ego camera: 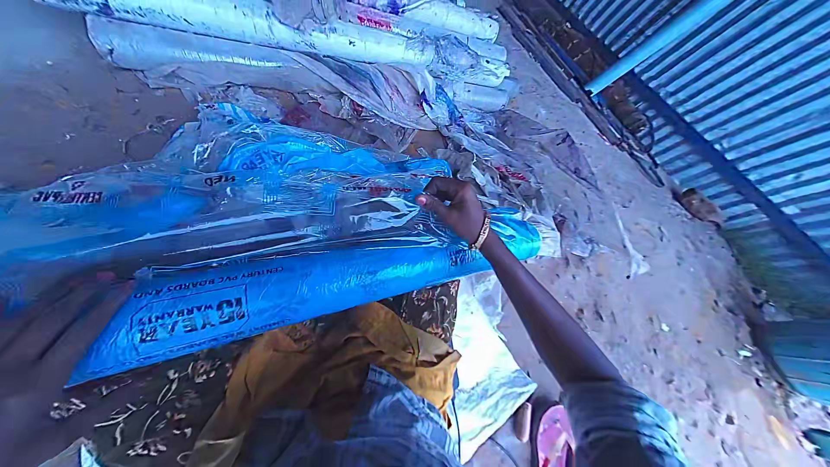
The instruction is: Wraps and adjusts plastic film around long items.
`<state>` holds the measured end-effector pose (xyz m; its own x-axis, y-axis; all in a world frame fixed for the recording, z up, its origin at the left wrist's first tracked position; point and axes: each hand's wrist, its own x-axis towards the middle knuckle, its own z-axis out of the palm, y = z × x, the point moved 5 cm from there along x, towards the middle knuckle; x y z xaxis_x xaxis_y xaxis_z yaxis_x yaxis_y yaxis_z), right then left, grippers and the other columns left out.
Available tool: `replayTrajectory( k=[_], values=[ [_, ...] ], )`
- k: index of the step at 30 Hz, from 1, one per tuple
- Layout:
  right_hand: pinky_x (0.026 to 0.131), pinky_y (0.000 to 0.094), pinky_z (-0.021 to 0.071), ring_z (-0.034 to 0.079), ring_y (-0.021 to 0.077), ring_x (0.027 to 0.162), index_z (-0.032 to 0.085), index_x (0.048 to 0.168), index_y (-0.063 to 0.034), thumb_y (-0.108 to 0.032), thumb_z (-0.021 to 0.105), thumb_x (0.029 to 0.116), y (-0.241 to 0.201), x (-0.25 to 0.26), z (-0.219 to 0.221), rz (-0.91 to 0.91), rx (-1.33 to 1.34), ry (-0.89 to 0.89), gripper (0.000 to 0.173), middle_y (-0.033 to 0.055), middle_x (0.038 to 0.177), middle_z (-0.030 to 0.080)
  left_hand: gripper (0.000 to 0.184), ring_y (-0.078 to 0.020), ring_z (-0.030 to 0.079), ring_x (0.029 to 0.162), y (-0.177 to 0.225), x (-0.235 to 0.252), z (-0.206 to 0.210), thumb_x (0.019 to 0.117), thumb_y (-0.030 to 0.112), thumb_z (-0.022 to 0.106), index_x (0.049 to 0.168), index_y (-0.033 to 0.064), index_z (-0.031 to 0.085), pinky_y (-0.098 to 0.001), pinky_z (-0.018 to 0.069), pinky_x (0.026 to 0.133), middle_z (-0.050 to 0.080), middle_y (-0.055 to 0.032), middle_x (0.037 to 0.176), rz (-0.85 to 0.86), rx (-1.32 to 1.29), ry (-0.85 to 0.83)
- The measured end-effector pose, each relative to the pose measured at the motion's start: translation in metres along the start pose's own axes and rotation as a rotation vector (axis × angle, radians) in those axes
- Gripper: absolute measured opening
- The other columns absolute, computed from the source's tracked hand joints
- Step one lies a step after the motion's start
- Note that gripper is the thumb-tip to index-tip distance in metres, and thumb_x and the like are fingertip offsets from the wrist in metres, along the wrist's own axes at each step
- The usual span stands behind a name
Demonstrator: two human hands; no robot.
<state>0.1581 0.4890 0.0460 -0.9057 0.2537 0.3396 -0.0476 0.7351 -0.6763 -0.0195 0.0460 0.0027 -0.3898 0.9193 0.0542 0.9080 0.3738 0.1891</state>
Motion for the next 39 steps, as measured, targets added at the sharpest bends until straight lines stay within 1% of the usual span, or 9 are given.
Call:
replayTrajectory(
  k=[3,6,9,12,18,27,30,34,39],
  values=[
    [0.050,0.0108,0.0354,0.041,-0.0068,0.051,0.057,0.080,-0.0047,-0.016,0.064,0.0982,0.012,-0.006,-0.005,0.063,0.020,0.037,0.023,-0.0085,0.060,0.047,0.085,-0.0370,0.055,0.135,0.095,0.064,0.030,0.0916,0.066,0.044,0.147,0.0016,0.051,-0.0640,0.0367,0.109,0.054,-0.0183,0.149,0.241,0.066,0.267],
    [0.057,0.0152,0.0412,0.046,-0.0046,0.057,0.060,0.083,-0.0018,-0.022,0.062,0.0989,0.015,-0.005,-0.005,0.071,-0.085,0.045,0.025,-0.0066,0.065,0.051,0.072,-0.0357,0.058,0.133,0.178,0.123,0.042,0.0877,0.049,0.068,0.140,-0.0002,0.058,-0.0617,0.0425,0.107,0.057,-0.0178,0.147,0.368,-0.011,0.289],
    [0.064,0.0443,0.0501,0.061,0.0240,0.068,0.065,0.093,0.0055,-0.028,0.064,0.0966,0.015,-0.009,-0.001,0.065,-0.271,0.007,0.034,0.0137,0.077,0.063,0.078,-0.0419,0.061,0.127,0.219,0.159,0.047,0.0790,0.040,0.084,0.140,-0.0019,0.058,-0.0637,0.0404,0.108,0.059,-0.0235,0.143,0.276,-0.084,0.202],
    [0.077,0.0592,0.0546,0.068,0.0419,0.087,0.069,0.106,0.0076,-0.028,0.073,0.0932,0.016,-0.021,0.007,0.103,-0.432,-0.076,0.038,0.0251,0.095,0.068,0.082,-0.0438,0.061,0.126,0.228,0.167,0.052,0.0773,0.043,0.085,0.143,0.0013,0.058,-0.0640,0.0410,0.106,0.062,-0.0206,0.140,0.157,-0.100,0.189],
    [0.058,0.0563,0.0537,0.069,0.0440,0.066,0.066,0.088,0.0097,-0.020,0.061,0.1006,0.026,-0.004,0.021,-0.050,-0.670,-0.120,0.033,0.0250,0.072,0.065,0.096,-0.0431,0.057,0.131,0.233,0.157,0.068,0.0606,0.025,0.096,0.146,0.0056,0.056,-0.0610,0.0438,0.104,0.059,-0.0191,0.145,0.111,0.007,0.278],
    [0.055,0.0535,0.0541,0.069,0.0439,0.063,0.066,0.086,0.0098,-0.025,0.056,0.1037,0.041,0.063,0.030,-0.353,-0.837,-0.192,0.040,0.0251,0.070,0.065,0.075,-0.0379,0.060,0.128,0.225,0.158,0.076,0.0695,0.022,0.088,0.139,0.0076,0.063,-0.0511,0.0463,0.103,0.065,-0.0180,0.137,0.053,0.082,0.436],
    [0.055,0.0541,0.0540,0.069,0.0447,0.064,0.067,0.088,0.0094,-0.026,0.054,0.1043,0.055,0.089,0.041,-0.398,-0.875,-0.204,0.041,0.0256,0.071,0.066,0.053,-0.0349,0.061,0.127,0.236,0.137,0.083,0.0881,0.000,0.066,0.140,0.0069,0.060,-0.0474,0.0445,0.105,0.064,-0.0165,0.137,0.097,0.104,0.495],
    [0.067,0.0607,0.0541,0.070,0.0510,0.080,0.067,0.106,0.0102,-0.027,0.046,0.1083,0.080,0.126,0.085,-0.307,-0.895,-0.415,0.042,0.0303,0.087,0.069,0.049,-0.0282,0.051,0.136,0.249,0.092,0.100,0.0991,0.003,0.047,0.148,0.0044,0.051,-0.0423,0.0408,0.103,0.049,-0.0122,0.156,0.291,0.114,0.435],
    [0.087,0.0642,0.0495,0.067,0.0501,0.101,0.065,0.110,0.0095,-0.041,0.047,0.1081,0.096,0.149,0.116,-0.001,-0.789,-0.736,0.054,0.0315,0.103,0.068,0.063,-0.0293,0.041,0.146,0.240,0.098,0.095,0.0908,-0.006,0.058,0.152,0.0058,0.046,-0.0433,0.0355,0.110,0.042,-0.0144,0.160,0.236,0.091,0.406]
  ],
)
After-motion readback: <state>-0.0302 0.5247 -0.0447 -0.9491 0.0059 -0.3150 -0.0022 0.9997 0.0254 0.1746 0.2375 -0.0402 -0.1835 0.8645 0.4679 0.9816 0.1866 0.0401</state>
